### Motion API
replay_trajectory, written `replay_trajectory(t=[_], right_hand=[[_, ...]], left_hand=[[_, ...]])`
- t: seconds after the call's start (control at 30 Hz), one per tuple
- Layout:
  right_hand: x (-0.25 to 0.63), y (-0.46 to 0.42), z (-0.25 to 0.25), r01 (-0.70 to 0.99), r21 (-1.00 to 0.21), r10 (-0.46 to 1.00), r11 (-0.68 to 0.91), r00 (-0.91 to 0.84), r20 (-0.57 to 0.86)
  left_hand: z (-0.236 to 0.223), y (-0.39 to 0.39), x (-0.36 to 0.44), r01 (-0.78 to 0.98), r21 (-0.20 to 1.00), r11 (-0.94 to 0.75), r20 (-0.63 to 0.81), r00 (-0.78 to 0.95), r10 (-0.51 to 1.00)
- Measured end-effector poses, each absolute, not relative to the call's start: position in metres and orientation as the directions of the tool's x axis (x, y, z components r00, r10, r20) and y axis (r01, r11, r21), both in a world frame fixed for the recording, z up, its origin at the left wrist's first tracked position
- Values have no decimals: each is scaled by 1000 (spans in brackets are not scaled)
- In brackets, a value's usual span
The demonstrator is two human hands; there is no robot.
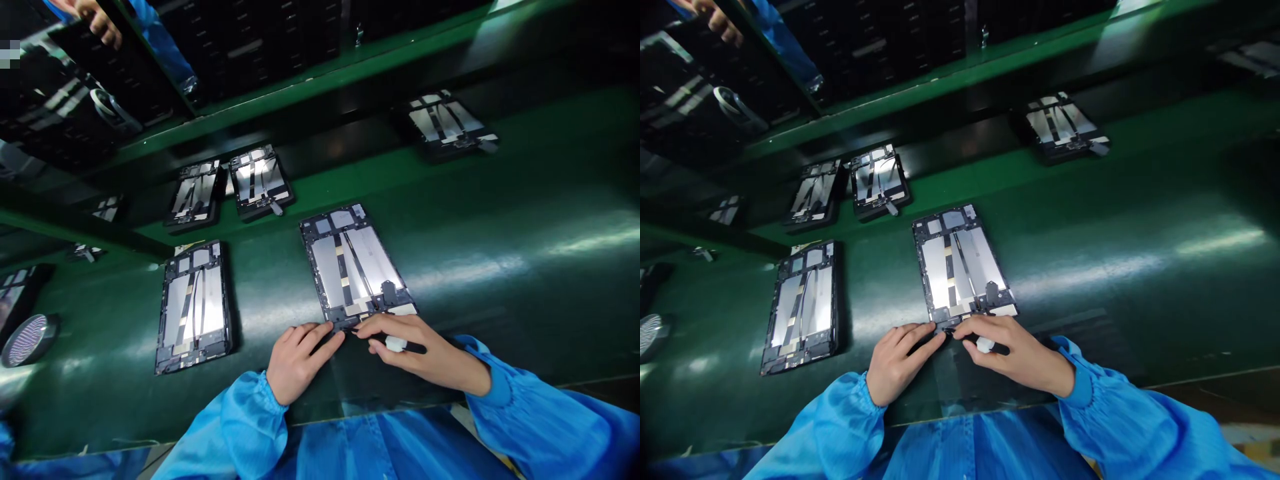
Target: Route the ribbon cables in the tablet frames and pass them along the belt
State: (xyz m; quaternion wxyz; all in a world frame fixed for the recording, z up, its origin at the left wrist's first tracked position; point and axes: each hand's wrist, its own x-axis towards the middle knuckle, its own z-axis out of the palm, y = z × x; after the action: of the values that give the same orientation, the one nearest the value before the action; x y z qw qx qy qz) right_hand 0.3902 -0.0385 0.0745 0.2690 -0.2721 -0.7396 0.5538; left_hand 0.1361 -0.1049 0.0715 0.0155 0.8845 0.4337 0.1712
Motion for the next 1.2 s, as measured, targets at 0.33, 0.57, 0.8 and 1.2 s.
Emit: replay_trajectory(t=[0.33, 0.57, 0.8, 1.2], right_hand=[[378, -49, 58, 84, -989, 871, -120, -468, -146], [383, -41, 62, 220, -973, 792, -71, -581, -189], [381, -39, 64, 390, -882, 751, 265, -657, -66], [383, -39, 57, 354, -916, 767, 191, -636, -86]], left_hand=[[69, -134, 157, 727, 189, -660, 160, 640, 752], [67, -130, 152, 692, 197, -694, 171, 673, 719], [66, -131, 151, 698, 181, -693, 170, 672, 721], [64, -129, 151, 708, 248, -662, 179, 638, 749]])
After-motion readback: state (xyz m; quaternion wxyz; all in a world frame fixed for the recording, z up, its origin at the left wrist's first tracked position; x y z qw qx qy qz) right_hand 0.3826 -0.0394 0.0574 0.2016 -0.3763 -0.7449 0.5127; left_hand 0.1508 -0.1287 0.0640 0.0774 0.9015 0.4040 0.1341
